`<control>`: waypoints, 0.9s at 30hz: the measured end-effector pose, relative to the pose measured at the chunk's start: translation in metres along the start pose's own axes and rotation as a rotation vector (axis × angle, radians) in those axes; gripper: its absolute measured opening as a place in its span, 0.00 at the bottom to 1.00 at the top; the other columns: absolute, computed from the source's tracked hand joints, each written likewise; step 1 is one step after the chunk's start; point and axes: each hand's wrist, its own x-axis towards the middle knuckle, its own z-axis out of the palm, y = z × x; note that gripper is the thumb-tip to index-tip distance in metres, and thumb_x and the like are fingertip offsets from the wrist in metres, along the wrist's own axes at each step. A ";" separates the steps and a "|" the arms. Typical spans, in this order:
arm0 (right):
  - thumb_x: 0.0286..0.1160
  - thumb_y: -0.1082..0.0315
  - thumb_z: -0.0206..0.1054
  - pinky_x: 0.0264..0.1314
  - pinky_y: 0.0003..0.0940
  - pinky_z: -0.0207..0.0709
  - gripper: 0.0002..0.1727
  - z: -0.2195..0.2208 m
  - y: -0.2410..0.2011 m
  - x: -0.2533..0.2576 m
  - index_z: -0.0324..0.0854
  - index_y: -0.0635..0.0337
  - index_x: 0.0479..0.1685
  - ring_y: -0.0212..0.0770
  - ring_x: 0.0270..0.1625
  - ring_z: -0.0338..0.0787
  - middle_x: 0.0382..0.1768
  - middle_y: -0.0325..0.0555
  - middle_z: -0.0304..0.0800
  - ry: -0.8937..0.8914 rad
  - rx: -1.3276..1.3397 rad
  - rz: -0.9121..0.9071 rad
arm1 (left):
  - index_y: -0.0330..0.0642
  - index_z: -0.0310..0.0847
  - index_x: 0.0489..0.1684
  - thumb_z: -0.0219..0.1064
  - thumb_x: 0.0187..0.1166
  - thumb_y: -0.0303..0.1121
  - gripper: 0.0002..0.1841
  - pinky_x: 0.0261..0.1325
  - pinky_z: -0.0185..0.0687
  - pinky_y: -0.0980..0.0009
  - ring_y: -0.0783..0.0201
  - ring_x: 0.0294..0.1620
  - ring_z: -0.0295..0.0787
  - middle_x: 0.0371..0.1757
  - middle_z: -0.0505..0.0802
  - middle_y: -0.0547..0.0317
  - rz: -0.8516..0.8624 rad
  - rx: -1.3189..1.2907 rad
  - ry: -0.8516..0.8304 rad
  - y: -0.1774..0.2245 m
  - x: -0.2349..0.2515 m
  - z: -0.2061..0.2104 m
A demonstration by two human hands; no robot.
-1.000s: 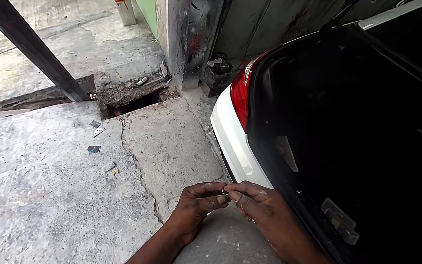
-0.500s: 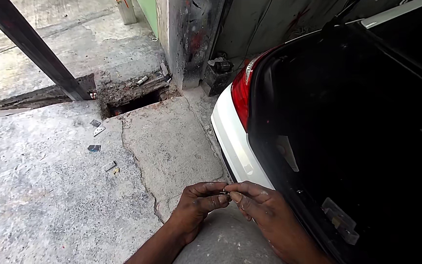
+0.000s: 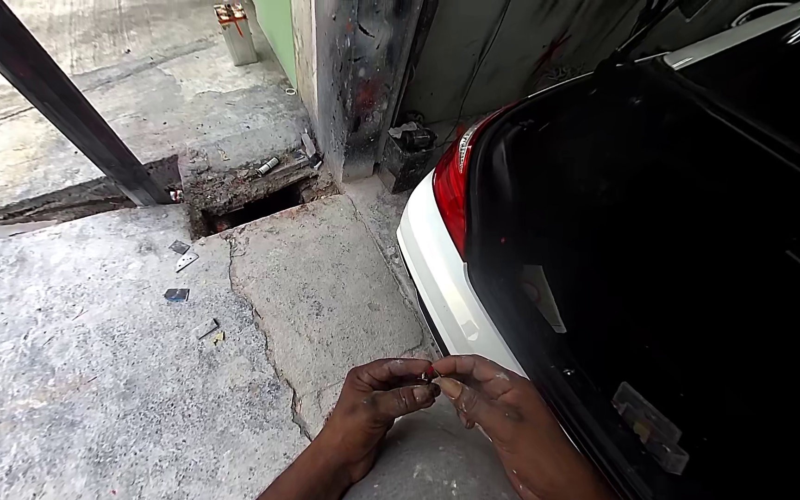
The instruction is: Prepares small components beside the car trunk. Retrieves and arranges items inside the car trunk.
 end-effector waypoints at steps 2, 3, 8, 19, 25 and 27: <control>0.79 0.69 0.66 0.30 0.22 0.74 0.11 -0.004 0.002 0.001 0.88 0.63 0.52 0.31 0.31 0.81 0.39 0.44 0.89 0.039 0.019 0.017 | 0.33 0.89 0.58 0.75 0.72 0.22 0.15 0.64 0.88 0.59 0.56 0.54 0.93 0.55 0.94 0.44 0.007 -0.054 -0.033 -0.001 0.000 -0.002; 0.79 0.68 0.66 0.29 0.22 0.72 0.11 -0.009 0.004 0.001 0.88 0.63 0.52 0.31 0.29 0.80 0.39 0.43 0.88 0.056 0.028 0.023 | 0.34 0.89 0.59 0.75 0.73 0.22 0.16 0.64 0.88 0.58 0.54 0.56 0.93 0.58 0.93 0.42 0.009 -0.085 -0.048 -0.001 0.001 -0.004; 0.82 0.67 0.63 0.23 0.22 0.72 0.17 -0.033 0.013 -0.010 0.82 0.63 0.65 0.30 0.24 0.78 0.40 0.43 0.88 0.053 0.110 0.198 | 0.36 0.85 0.67 0.72 0.75 0.22 0.20 0.66 0.86 0.54 0.49 0.61 0.91 0.64 0.90 0.37 -0.034 -0.302 -0.113 -0.001 0.007 -0.008; 0.71 0.49 0.75 0.26 0.21 0.67 0.25 -0.046 0.017 -0.019 0.89 0.51 0.65 0.23 0.23 0.70 0.24 0.30 0.79 0.121 -0.459 -0.283 | 0.32 0.81 0.72 0.67 0.80 0.22 0.20 0.70 0.84 0.53 0.48 0.63 0.90 0.66 0.89 0.36 -0.269 -0.396 -0.359 -0.021 0.036 0.006; 0.73 0.60 0.75 0.45 0.45 0.88 0.17 -0.080 0.018 -0.031 0.91 0.56 0.57 0.41 0.41 0.95 0.43 0.47 0.96 0.129 -0.566 -0.237 | 0.38 0.78 0.78 0.68 0.79 0.24 0.25 0.72 0.83 0.53 0.51 0.64 0.90 0.66 0.90 0.38 -0.406 -0.322 -0.417 -0.055 0.067 0.026; 0.73 0.60 0.74 0.45 0.46 0.88 0.16 -0.094 0.024 -0.036 0.91 0.58 0.55 0.43 0.41 0.95 0.42 0.48 0.96 0.172 -0.568 -0.227 | 0.42 0.75 0.81 0.68 0.80 0.26 0.27 0.73 0.82 0.53 0.50 0.65 0.90 0.67 0.90 0.39 -0.466 -0.296 -0.437 -0.066 0.078 0.031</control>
